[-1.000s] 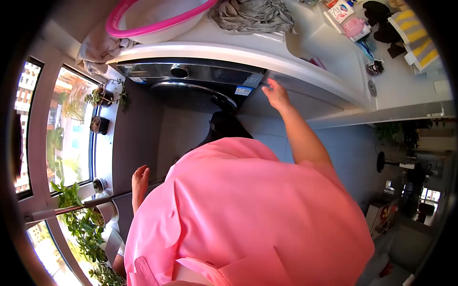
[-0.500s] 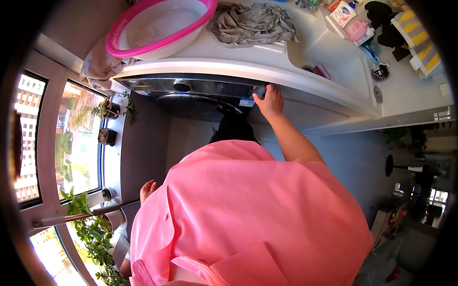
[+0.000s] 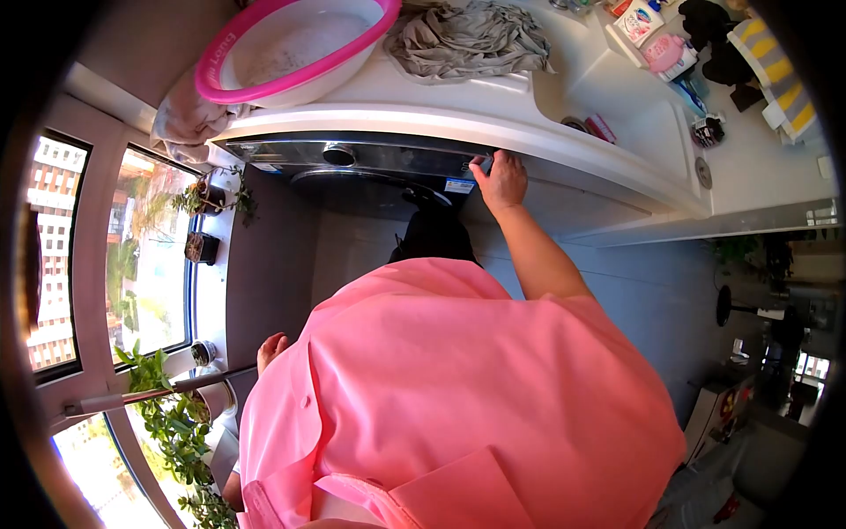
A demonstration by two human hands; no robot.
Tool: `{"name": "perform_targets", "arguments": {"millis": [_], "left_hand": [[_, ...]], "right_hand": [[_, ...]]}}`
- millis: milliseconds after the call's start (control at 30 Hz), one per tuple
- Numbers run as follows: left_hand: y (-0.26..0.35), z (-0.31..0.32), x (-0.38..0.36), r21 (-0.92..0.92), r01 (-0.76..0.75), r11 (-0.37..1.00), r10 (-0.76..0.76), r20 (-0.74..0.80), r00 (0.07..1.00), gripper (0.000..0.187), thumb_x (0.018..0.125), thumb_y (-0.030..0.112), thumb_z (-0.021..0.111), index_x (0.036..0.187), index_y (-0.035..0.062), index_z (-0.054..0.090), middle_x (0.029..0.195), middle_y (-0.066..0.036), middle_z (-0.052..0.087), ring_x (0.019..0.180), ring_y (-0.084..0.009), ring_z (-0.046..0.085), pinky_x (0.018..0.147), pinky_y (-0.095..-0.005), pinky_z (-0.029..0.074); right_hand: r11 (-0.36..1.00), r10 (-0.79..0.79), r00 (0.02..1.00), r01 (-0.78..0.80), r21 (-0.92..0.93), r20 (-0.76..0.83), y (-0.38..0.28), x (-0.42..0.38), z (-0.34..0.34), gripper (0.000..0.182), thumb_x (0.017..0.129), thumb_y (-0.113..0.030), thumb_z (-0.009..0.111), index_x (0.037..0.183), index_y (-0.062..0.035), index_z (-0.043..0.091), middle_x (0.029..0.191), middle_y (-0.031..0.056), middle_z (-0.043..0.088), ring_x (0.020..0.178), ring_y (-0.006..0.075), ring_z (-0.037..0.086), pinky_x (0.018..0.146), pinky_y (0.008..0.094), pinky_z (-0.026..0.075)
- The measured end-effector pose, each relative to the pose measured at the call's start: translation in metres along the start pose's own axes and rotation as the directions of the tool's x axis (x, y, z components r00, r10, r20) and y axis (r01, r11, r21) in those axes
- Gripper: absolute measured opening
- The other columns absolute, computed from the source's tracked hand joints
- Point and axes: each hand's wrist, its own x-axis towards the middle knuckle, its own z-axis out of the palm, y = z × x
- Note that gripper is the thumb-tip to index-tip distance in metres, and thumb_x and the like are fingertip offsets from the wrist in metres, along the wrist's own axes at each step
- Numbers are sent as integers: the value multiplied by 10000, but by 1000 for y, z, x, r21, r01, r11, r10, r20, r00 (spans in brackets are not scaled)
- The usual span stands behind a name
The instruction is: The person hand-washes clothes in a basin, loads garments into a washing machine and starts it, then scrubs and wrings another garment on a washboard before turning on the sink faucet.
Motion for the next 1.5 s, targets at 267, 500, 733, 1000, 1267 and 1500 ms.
{"name": "perform_targets", "arguments": {"millis": [267, 500, 733, 1000, 1267, 1500], "left_hand": [[11, -11, -9, 1, 16, 1000, -16, -17, 1000, 347, 862, 254, 571, 1067, -24, 611, 952, -169, 657, 886, -246, 639, 768, -323, 493], [6, -1, -14, -36, 21, 999, -21, -16, 1000, 359, 864, 255, 565, 1089, -22, 597, 999, -177, 646, 906, -263, 639, 788, -332, 495], [13, -1, -32, -47, 27, 999, -27, 2, 1000, 364, 864, 257, 567, 1091, -27, 590, 1007, -182, 644, 915, -270, 640, 792, -333, 496], [24, 4, -31, -51, 17, 999, -16, 29, 999, 359, 865, 251, 575, 1096, -23, 589, 1009, -173, 648, 918, -259, 641, 796, -330, 494], [9, 17, -35, -55, 35, 998, -32, 54, 998, 378, 864, 262, 578, 1109, -26, 581, 1024, -176, 644, 928, -261, 639, 802, -330, 492], [2, 28, -41, -95, 78, 992, -76, 31, 997, 355, 864, 240, 575, 1101, -25, 589, 1011, -181, 648, 923, -250, 640, 792, -326, 492]], "right_hand": [[999, -10, 1000, 11, -44, 7, 1, 0, 3, 435, 664, -369, 744, 891, -61, 536, 858, 122, 597, 858, 316, 562, 721, 433, 440], [998, 12, 999, -8, -61, 53, 7, 0, 12, 459, 655, -392, 746, 914, -73, 539, 878, 114, 604, 887, 306, 563, 740, 434, 433], [997, 8, 997, -2, -74, 76, 0, 1, 3, 421, 661, -402, 749, 856, -83, 556, 852, 90, 617, 871, 289, 574, 735, 419, 439], [996, 16, 992, -5, -89, 122, -4, 5, -6, 391, 688, -387, 737, 877, -86, 573, 821, 77, 622, 837, 294, 577, 740, 419, 448], [969, 192, 927, -232, 90, 322, 21, -7, -15, 400, 728, -416, 713, 929, -93, 593, 858, 66, 643, 833, 247, 600, 728, 379, 474], [931, 242, 957, -275, 241, 160, 35, -5, -55, 279, 825, -367, 620, 885, -94, 607, 734, 67, 637, 690, 227, 615, 653, 355, 481]]}}
